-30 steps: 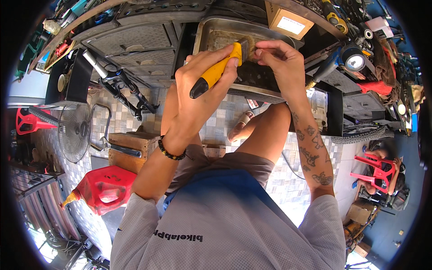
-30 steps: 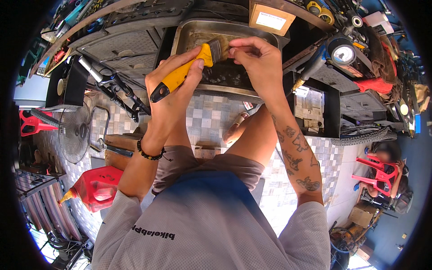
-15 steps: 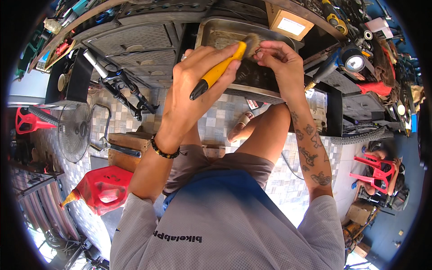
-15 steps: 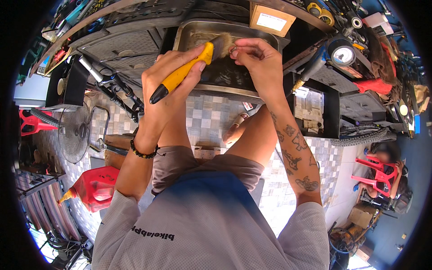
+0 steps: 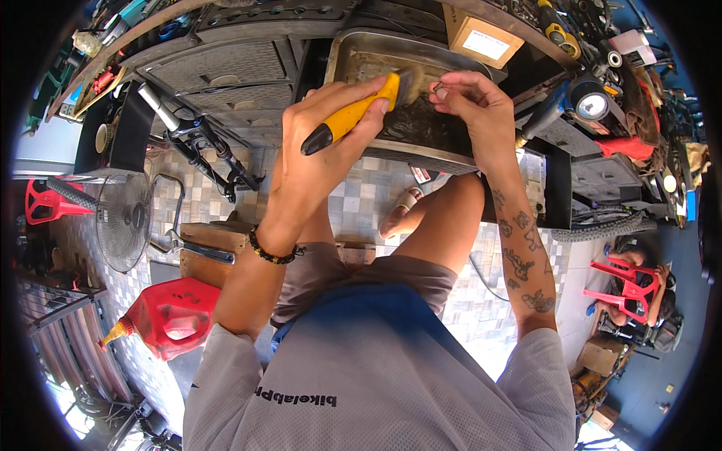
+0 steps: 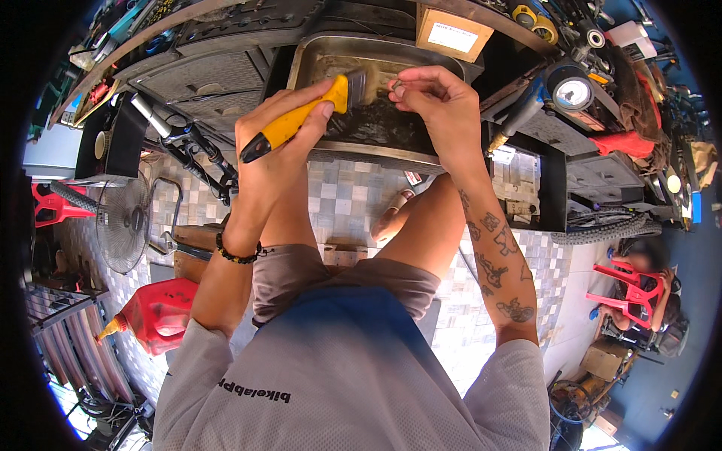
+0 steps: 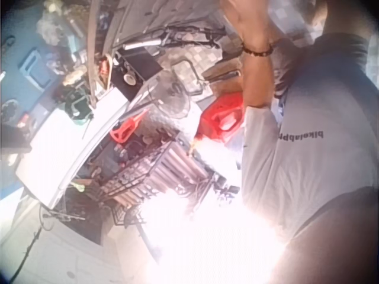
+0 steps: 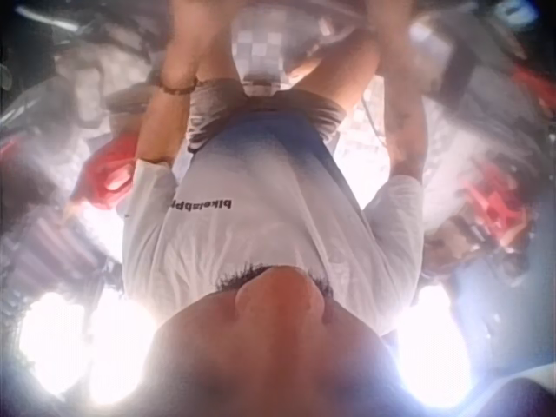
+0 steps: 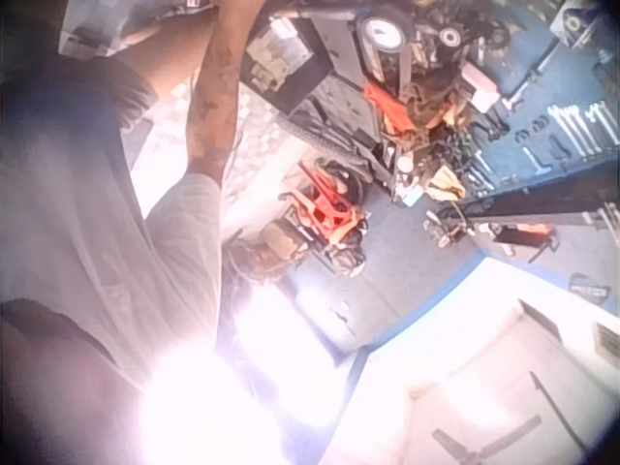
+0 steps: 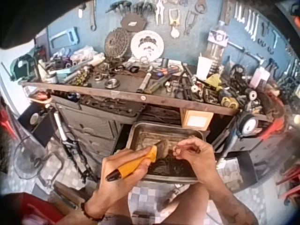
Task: The person scrubs small bicycle parts in a metal tray using a yellow brush and liquid, then wipes a bicycle wheel hub with a rag and applies lubricant with a brush. The person handles the parts one at a time and places them on the workbench.
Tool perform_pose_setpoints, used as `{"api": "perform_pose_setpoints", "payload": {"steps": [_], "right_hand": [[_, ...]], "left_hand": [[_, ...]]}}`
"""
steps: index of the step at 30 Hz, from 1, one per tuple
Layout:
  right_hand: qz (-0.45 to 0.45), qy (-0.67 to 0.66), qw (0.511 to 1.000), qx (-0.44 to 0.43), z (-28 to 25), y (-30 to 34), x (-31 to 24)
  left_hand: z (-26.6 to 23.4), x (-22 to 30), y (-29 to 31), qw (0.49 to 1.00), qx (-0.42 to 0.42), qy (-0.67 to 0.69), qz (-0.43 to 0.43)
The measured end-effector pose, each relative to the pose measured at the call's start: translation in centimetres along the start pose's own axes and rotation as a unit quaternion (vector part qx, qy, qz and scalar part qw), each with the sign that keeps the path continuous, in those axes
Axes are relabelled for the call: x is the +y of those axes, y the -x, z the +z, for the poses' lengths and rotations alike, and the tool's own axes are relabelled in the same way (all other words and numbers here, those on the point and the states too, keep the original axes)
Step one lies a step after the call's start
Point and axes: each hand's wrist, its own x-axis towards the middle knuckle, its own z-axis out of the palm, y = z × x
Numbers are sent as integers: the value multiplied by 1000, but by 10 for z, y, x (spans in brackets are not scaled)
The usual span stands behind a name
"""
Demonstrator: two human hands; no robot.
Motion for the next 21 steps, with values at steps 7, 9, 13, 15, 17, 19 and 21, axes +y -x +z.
{"api": "perform_pose_setpoints", "payload": {"steps": [7, 9, 13, 15, 17, 19, 21], "right_hand": [[-49, 35, 998, -24, -1, -7, 3], [-66, 11, 997, -33, -4, -8, 5], [-61, -28, 998, -18, -3, -4, 10], [-63, -10, 998, -7, 1, -2, 10], [-62, 4, 998, -5, 5, 0, 8], [-67, 6, 998, -10, 7, 1, 5], [-73, 44, 996, -9, 6, 2, 1]], "left_hand": [[-9, -4, 3, 998, -30, -45, 11], [-13, -5, 3, 999, -20, -37, -20], [-14, -1, -2, 998, -30, -39, -42], [-10, 4, -5, 998, -32, -33, -39], [-7, 8, -8, 999, -34, -30, -13], [-3, 11, -11, 998, -40, -26, 40], [-3, 12, -13, 996, -49, -49, 55]]}}
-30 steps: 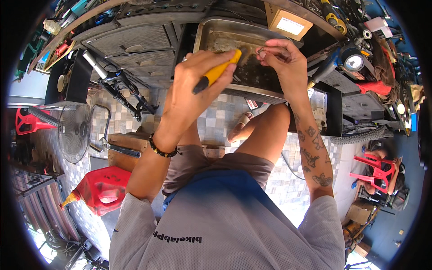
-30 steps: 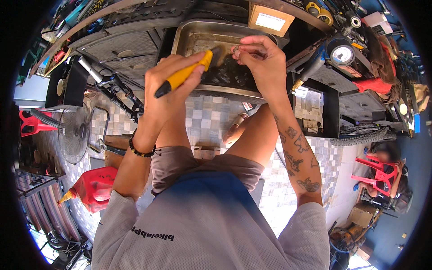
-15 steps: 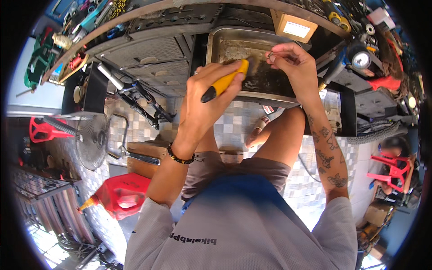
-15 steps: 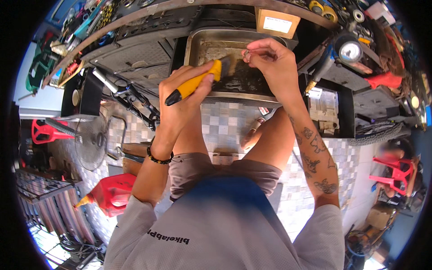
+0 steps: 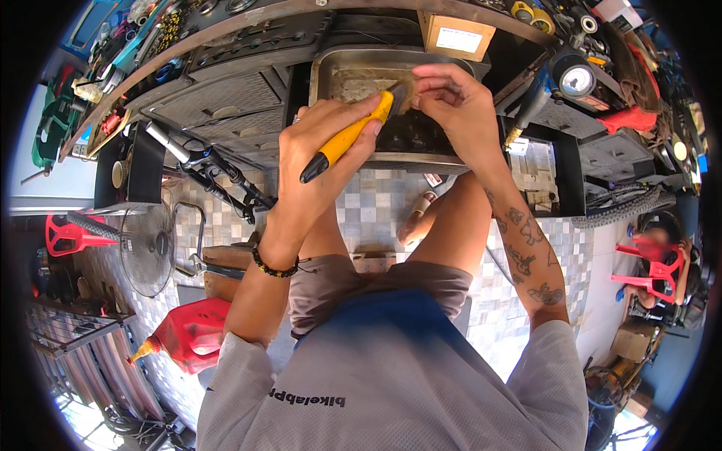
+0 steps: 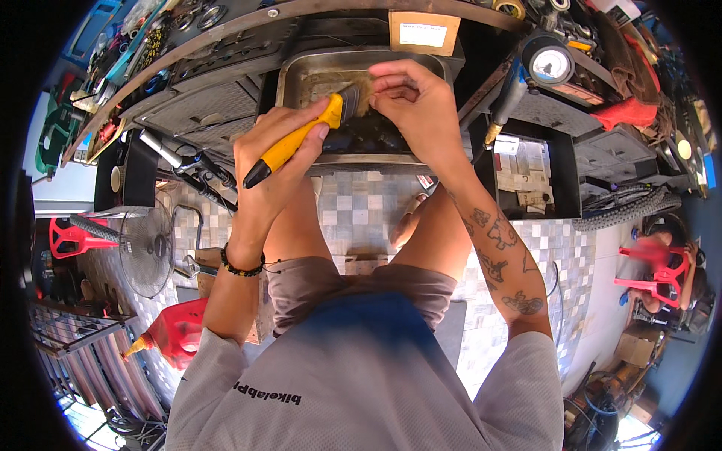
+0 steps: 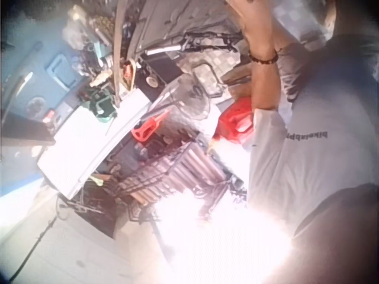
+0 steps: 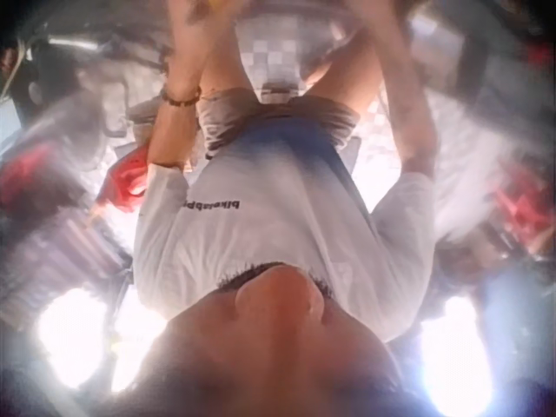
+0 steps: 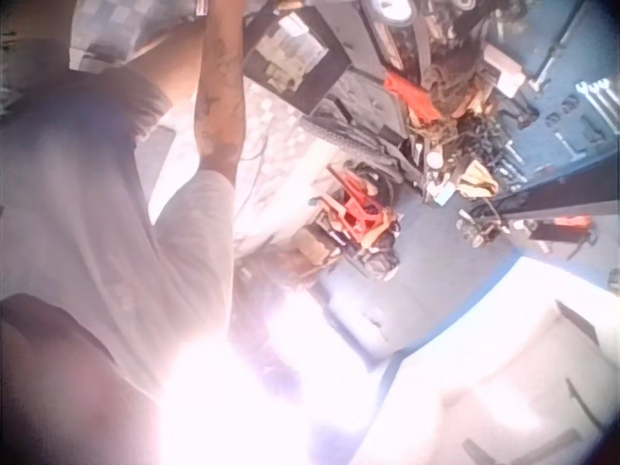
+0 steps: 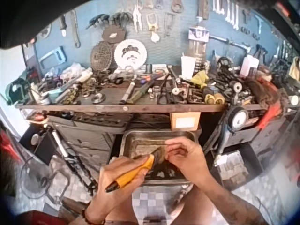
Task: The person scrubs small bicycle parts in a metal tray using a yellow brush and liquid, then wipes a bicycle wheel hub with a rag and applies lubricant with a brush. The person handles the parts one at a time and places them on the workbench.
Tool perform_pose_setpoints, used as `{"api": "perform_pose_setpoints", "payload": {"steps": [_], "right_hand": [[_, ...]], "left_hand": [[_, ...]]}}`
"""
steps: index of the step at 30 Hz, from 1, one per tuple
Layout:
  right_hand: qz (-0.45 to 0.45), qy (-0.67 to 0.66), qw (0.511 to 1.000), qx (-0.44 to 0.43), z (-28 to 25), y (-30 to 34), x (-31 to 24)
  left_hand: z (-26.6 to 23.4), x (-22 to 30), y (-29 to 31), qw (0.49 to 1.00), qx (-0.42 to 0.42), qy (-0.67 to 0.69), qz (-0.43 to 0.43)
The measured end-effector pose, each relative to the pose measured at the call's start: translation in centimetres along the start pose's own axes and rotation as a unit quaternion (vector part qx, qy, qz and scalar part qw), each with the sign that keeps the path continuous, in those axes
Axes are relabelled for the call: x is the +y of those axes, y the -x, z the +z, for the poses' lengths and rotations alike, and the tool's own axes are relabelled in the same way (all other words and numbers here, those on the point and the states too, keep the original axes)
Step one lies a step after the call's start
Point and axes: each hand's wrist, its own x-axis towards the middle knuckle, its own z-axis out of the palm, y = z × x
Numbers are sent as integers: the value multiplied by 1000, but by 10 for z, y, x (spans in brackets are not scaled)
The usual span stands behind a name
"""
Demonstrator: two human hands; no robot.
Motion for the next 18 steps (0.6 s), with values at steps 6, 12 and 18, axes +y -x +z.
{"api": "perform_pose_setpoints", "payload": {"steps": [6, 12, 18], "right_hand": [[17, -20, 1000, 1, 0, 0, 0], [23, -17, 1000, -1, 1, 0, 1], [16, 26, 999, 17, -1, 1, -1]], "left_hand": [[1, 0, 2, 1000, -8, -7, 1], [0, -3, 4, 1000, 1, -2, -26], [-5, -3, 2, 999, 3, -24, -41]]}}
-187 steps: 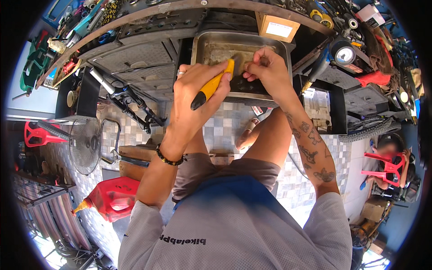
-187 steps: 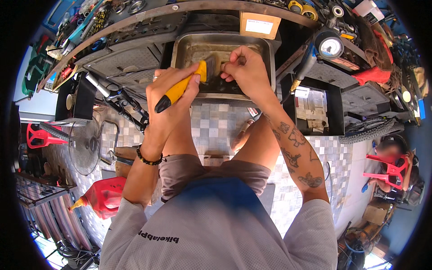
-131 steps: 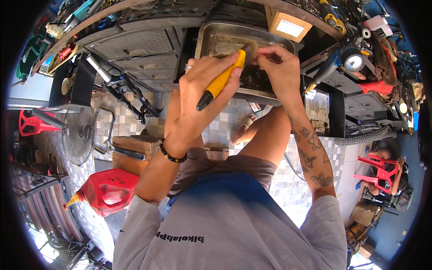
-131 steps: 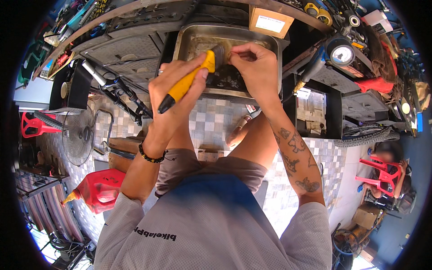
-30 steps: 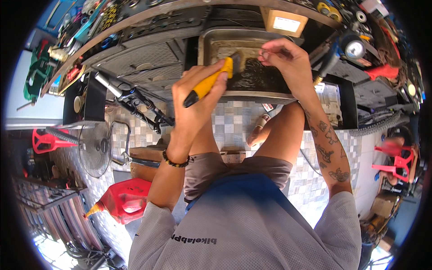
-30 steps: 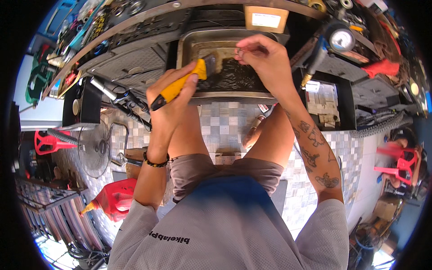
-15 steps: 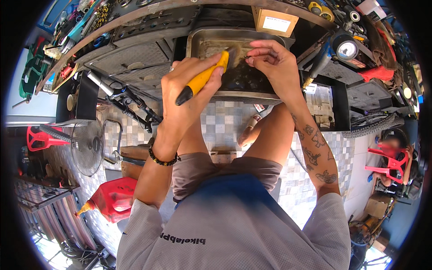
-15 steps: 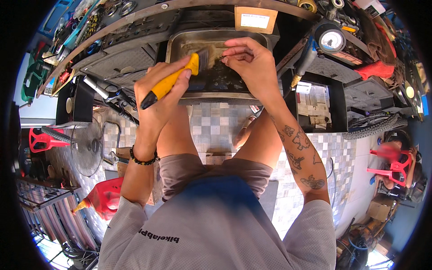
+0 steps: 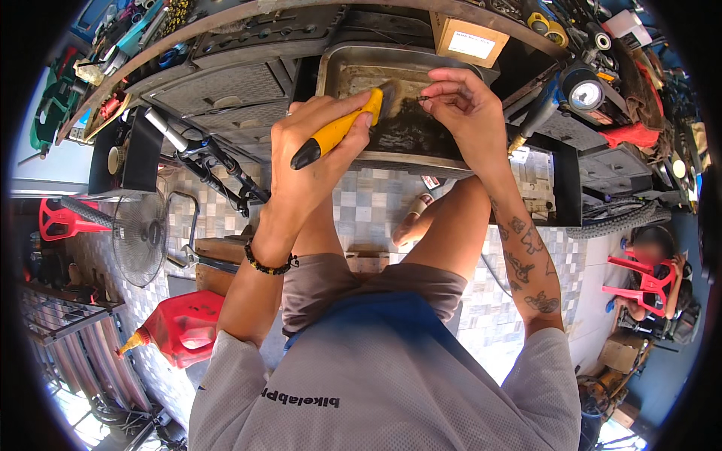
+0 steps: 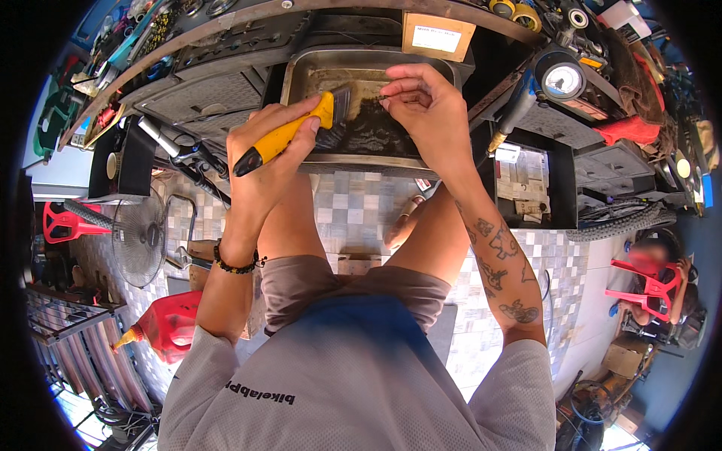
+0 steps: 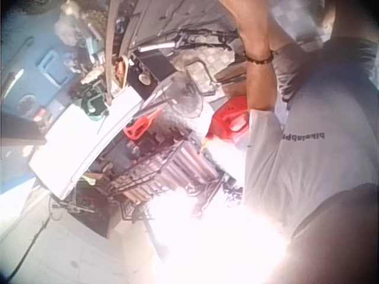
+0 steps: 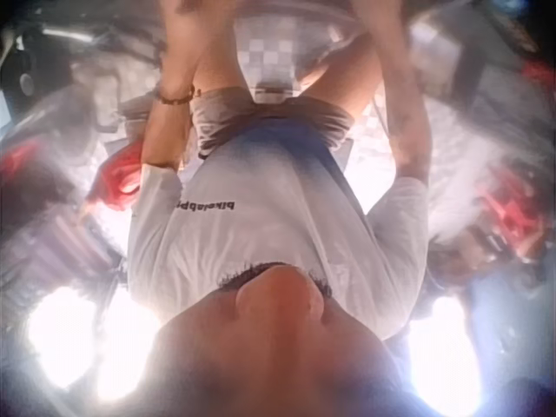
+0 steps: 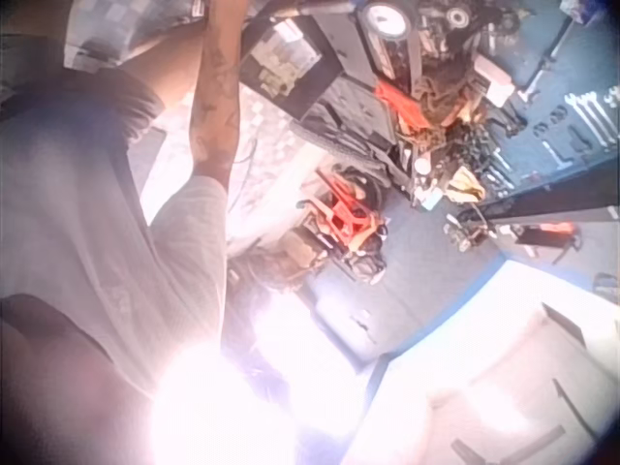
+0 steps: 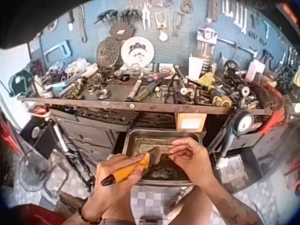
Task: The person scrubs small bicycle parts in a metal tray using a yellow brush and liquid, then wipes a bicycle wheel hub with a rag and applies lubricant with a brush. The person handles the parts one at a time and places them on the workbench.
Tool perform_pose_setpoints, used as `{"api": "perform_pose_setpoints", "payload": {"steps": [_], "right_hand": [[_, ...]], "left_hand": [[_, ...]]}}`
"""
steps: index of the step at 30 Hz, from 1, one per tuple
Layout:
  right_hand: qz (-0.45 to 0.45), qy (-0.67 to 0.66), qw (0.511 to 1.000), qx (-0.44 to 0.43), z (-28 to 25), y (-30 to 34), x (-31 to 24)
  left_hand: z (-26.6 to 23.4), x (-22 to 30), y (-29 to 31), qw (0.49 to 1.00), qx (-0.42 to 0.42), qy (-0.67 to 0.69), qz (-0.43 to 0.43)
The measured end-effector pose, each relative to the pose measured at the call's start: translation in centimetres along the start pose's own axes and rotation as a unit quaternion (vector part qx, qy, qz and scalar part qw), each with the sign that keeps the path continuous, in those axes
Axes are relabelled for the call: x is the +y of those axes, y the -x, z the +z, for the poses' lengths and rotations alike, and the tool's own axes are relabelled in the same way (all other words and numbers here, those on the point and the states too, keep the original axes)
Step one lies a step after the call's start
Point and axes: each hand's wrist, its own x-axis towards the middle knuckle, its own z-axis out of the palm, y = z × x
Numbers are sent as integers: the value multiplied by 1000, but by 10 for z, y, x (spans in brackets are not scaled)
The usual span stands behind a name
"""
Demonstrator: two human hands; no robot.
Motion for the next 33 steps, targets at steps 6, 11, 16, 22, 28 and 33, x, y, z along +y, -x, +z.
{"api": "perform_pose_setpoints", "payload": {"steps": [6, 11, 16, 22, 28, 33], "right_hand": [[5, -60, 998, -20, 1, 1, 1], [15, -66, 997, -26, 1, 1, 1], [29, -97, 995, -15, 5, 0, 2], [59, -112, 991, -36, -2, -3, -1], [43, -150, 988, -4, 3, -3, -5], [8, -153, 988, -11, 10, -2, -4]], "left_hand": [[4, 2, 1, 1000, -4, 24, 14], [6, -2, 1, 999, 17, 30, -10], [9, 0, 3, 999, 21, 47, -5], [5, 2, 4, 998, 22, 22, 54], [4, 6, 6, 1000, 18, 16, 17], [16, 9, 11, 996, 69, 36, -43]]}}
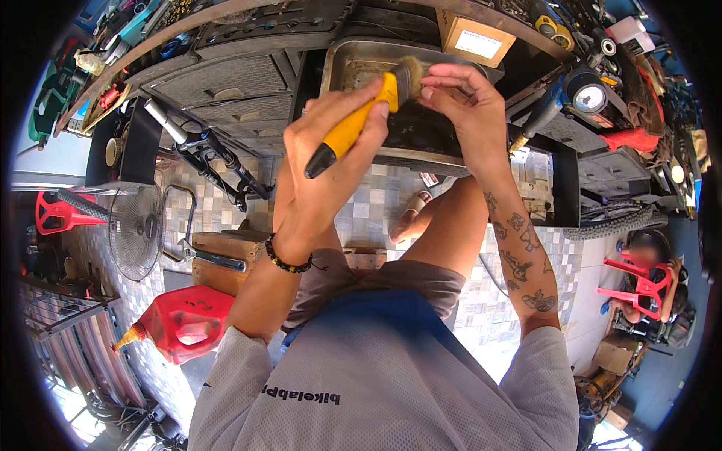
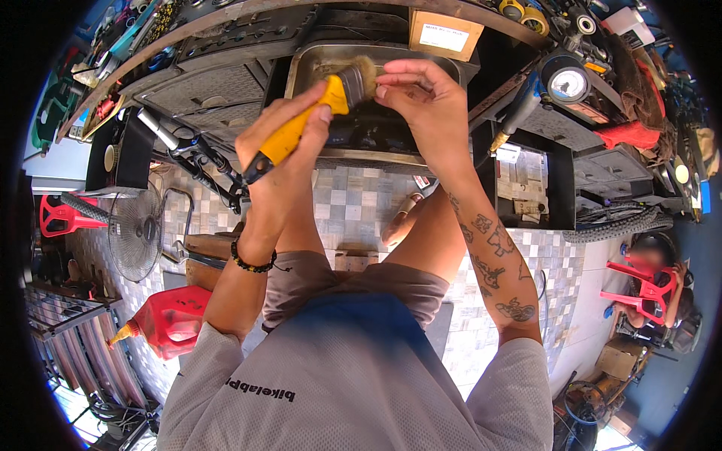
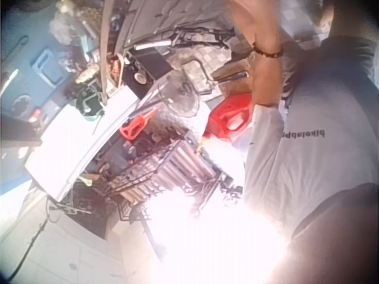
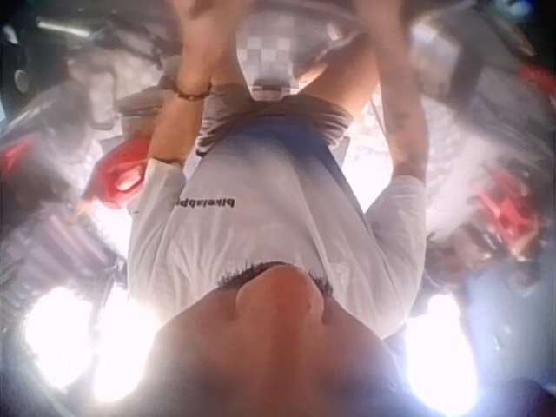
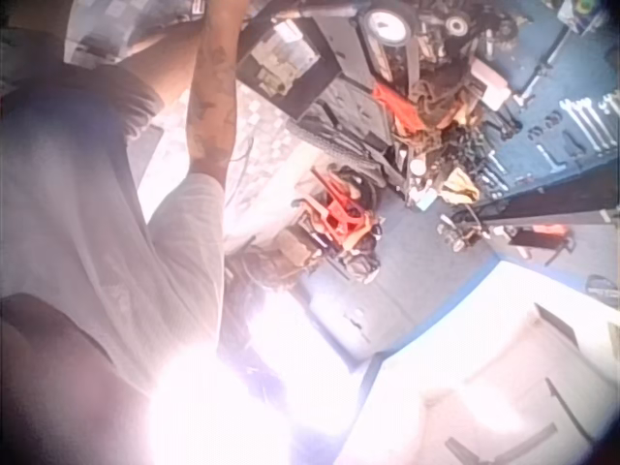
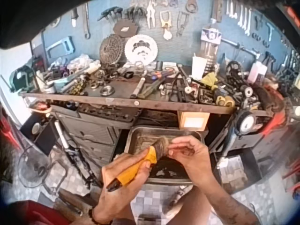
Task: The person scrubs small bicycle parts in a metal tray using a yellow brush and liquid, then wipes a bicycle wheel hub with a rag and applies lubricant with a brush. The person handles the parts one at a time and places them on the workbench.
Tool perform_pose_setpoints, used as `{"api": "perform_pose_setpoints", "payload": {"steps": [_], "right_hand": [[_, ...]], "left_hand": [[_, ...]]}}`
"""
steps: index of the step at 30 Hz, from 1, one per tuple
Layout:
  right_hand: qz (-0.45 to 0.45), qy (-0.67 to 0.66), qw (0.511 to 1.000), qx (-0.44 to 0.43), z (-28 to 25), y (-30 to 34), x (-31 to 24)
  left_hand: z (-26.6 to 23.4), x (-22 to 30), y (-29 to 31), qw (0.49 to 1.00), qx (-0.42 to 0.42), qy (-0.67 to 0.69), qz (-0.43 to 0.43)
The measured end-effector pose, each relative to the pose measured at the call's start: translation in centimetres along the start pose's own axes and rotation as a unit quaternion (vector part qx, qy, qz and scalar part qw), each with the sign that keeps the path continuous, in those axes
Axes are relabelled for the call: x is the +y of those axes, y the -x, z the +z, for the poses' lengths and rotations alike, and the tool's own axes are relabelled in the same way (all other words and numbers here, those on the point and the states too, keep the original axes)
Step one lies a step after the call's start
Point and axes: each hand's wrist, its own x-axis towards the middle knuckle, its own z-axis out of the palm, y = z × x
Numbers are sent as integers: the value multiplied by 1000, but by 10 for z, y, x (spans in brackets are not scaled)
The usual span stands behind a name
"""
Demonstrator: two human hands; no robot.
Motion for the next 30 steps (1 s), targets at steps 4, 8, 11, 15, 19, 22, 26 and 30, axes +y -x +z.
{"api": "perform_pose_setpoints", "payload": {"steps": [4, 8, 11, 15, 19, 22, 26, 30], "right_hand": [[-13, 44, 999, 13, -1, -1, 3], [-17, 64, 998, 9, -2, -1, 7], [-4, 78, 997, 10, -4, -2, 8], [42, 61, 997, 1, -5, -3, 6], [19, 56, 998, -14, -1, -4, 5], [12, 73, 997, -22, -2, -5, 4], [45, 53, 997, -13, -7, -10, -1], [79, 79, 994, -17, -11, -11, -5]], "left_hand": [[6, -4, 4, 995, 29, 56, -80], [5, -3, 6, 1000, -4, 16, -15], [0, -2, 4, 999, -7, 14, -46], [-6, -3, -1, 999, -24, -8, 40], [-6, -3, -1, 998, -20, 2, 59], [-8, -3, -3, 996, -30, 15, 77], [-16, -4, -9, 993, -75, -6, 92], [-16, -4, -7, 988, -74, -15, 133]]}}
